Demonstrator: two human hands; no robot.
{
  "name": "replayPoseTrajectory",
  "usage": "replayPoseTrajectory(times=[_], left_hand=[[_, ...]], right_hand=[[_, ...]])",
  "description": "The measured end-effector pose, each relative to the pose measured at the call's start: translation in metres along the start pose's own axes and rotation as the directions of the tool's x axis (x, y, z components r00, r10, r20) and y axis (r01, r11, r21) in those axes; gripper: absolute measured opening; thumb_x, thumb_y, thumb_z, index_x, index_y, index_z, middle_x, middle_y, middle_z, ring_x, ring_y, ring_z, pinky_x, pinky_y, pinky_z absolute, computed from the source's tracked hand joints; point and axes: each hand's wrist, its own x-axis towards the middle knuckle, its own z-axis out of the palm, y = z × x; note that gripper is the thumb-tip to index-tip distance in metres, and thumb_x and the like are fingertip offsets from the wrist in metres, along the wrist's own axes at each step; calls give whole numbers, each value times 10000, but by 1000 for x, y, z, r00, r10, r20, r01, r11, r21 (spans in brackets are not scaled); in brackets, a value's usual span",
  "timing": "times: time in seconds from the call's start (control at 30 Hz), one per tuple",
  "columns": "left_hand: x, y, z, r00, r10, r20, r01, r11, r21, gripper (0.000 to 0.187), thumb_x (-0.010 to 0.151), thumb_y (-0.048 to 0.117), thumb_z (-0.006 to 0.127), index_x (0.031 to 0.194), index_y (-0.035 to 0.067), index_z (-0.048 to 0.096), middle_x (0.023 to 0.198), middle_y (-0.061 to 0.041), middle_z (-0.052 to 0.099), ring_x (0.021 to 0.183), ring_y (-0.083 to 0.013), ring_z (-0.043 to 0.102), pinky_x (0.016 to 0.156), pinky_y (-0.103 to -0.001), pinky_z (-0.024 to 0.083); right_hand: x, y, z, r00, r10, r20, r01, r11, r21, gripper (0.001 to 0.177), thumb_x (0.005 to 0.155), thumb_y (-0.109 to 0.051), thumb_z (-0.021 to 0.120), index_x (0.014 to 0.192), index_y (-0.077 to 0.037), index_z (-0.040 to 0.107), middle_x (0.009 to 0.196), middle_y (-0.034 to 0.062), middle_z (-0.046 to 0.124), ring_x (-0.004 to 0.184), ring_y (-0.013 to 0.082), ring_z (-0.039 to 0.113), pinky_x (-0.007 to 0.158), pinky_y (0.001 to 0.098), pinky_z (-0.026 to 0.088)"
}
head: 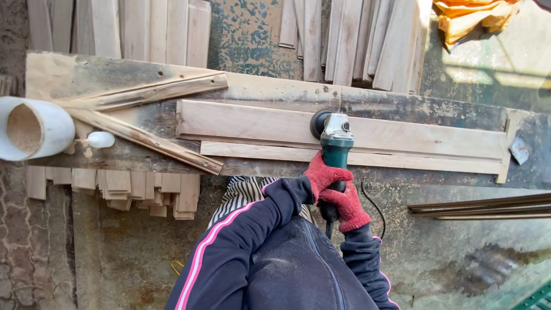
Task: Sanding long wooden planks using a hand-held angle grinder with a sanding disc.
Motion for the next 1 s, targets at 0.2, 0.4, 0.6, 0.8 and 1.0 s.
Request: replayPoseTrajectory(times=[0.2,0.4,0.6,0.8,1.0], left_hand=[[-11,9,-16,999,31,-28,-31,999,-25,948,379,117,1030,1229,38,617,1035,-210,719,1042,-460,699,855,-578,585],[1,0,-37,997,49,-60,-53,996,-73,884,404,128,1046,1189,87,642,997,-178,733,971,-430,725,769,-562,619],[1,8,-52,995,50,-83,-61,989,-138,863,414,102,1040,1179,90,641,983,-192,728,943,-453,723,737,-581,622],[4,11,-73,992,65,-106,-87,974,-211,836,425,89,1039,1164,92,650,966,-192,728,923,-449,725,708,-587,622],[6,18,-96,989,79,-129,-106,970,-220,843,428,101,1047,1171,104,648,965,-188,730,914,-444,729,698,-591,633]], right_hand=[[3,-1,9,998,8,60,-3,996,-91,524,482,-43,947,944,-64,701,820,122,681,776,238,649,685,399,547],[-6,-22,31,994,16,110,-4,993,-115,547,485,-27,940,977,-64,704,815,132,679,752,249,646,667,405,547],[0,-17,42,988,27,150,-7,992,-128,555,500,-28,936,1000,-66,699,830,128,679,764,253,654,677,396,552],[-10,-29,71,982,5,188,28,984,-176,545,493,-40,935,984,-69,701,808,121,673,738,242,646,649,389,542],[-13,-31,95,978,-6,211,52,976,-214,534,493,-45,931,977,-64,705,805,125,679,734,235,643,637,384,538]])
